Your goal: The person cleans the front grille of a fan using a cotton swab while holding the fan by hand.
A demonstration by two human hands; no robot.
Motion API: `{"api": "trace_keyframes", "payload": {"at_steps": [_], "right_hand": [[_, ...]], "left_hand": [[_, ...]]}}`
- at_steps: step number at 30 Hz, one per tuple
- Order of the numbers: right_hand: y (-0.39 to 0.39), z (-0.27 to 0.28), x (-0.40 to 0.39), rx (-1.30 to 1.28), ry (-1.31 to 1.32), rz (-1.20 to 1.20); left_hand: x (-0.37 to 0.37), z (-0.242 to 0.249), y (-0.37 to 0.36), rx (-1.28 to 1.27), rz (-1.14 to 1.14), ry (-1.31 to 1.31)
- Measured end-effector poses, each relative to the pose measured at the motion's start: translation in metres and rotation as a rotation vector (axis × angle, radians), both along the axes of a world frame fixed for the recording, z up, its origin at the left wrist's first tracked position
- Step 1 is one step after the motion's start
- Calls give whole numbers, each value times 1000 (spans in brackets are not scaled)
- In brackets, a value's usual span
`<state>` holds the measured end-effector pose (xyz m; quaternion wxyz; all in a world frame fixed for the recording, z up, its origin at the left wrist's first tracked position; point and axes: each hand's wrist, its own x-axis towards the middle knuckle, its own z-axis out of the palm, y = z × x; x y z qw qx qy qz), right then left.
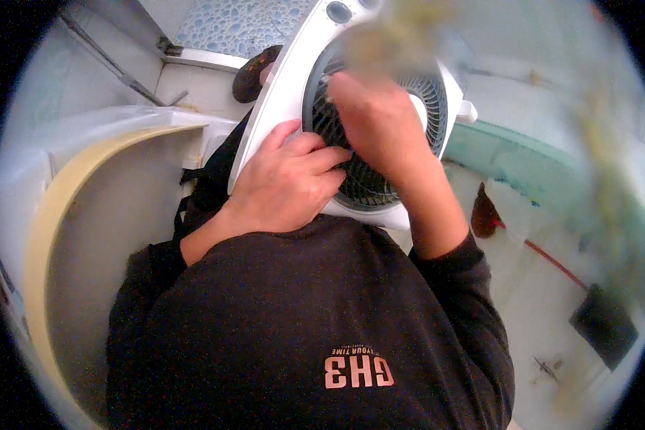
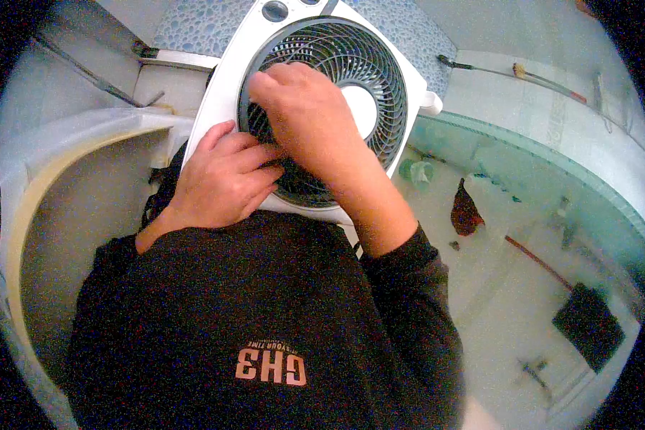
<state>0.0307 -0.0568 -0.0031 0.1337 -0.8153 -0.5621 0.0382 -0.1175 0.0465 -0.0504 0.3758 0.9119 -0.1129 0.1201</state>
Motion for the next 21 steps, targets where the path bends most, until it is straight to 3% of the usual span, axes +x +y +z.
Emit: {"api": "trace_keyframes", "payload": {"at_steps": [2, 10, 14, 21], "right_hand": [[5, 2, -1, -85, -34, 38], [-14, -2, -5, 270, -3, -111], [-14, 6, -10, 497, 105, -225], [-7, 7, -1, 316, 137, -128]], "left_hand": [[0, 0, 0, -1, 3, -1], [2, 2, -1, -114, 53, -87], [1, -6, -1, -23, 30, -41], [1, -2, -3, -27, 37, -75]]}}
